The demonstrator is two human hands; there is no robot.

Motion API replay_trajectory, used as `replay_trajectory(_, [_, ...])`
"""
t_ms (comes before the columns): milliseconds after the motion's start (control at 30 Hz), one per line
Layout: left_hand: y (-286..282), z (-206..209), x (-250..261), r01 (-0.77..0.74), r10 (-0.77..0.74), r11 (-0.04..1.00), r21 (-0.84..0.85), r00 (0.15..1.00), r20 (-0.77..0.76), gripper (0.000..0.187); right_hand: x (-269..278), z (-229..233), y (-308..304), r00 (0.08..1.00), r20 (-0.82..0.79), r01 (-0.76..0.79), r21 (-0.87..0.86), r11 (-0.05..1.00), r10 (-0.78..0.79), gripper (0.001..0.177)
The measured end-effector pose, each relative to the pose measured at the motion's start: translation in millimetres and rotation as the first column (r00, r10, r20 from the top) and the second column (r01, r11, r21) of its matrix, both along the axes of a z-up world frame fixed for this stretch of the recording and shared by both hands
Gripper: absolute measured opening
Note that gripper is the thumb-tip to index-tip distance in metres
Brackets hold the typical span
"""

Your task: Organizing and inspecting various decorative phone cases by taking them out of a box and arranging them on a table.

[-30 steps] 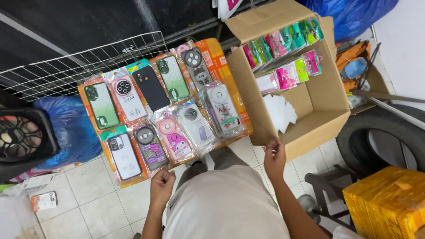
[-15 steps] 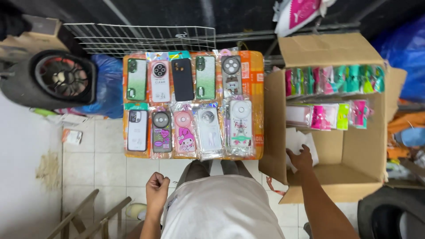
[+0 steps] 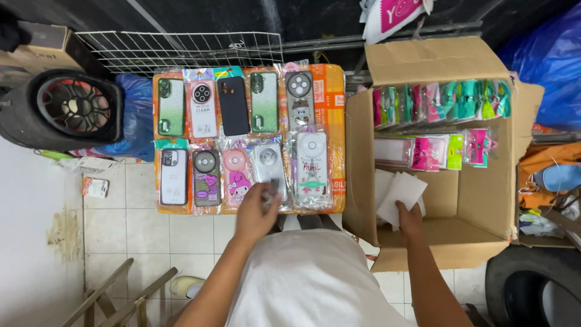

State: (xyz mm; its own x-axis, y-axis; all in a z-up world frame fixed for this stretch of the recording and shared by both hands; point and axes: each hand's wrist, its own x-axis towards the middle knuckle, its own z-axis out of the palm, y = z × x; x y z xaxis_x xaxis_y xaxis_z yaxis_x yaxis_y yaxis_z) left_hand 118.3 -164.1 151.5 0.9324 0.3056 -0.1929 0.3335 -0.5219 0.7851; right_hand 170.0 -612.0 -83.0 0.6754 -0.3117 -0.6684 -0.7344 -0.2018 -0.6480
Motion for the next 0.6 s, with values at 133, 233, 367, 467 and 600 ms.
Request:
replay_trajectory(133, [-51,-5,61,0.226,-0.242,0.953,0.201,0.968,0.06,0.048,-8,22,7,0.975,0.105,0.171,0.202,0.964,-0.195,0.043])
replay_trajectory(233, [-76,-22,82,0.313,-0.315,0.909,0.276,0.948,-0.039,0.059,-6,45,20,0.945,0.051,0.305,0.225,0.925,-0.324,0.047])
replay_trajectory(367, [-89,-29,95,0.326,-0.264,0.9,0.29,0.936,-0.235,0.08,-23,30,17,0.927,0.101,0.333,0.218,0.918,-0.36,0.051])
replay_trajectory(467, [-88,-53,92,0.29,-0.19,0.91,0.297,0.927,-0.322,0.09,-35,24,23,0.933,0.191,0.273,0.18,0.945,-0.306,0.052])
replay_trajectory(600, [-88,-82,90,0.233,-0.159,0.917,0.323,0.957,-0.242,0.087,-38,23,27,0.912,0.193,0.334,0.161,0.929,-0.361,0.056])
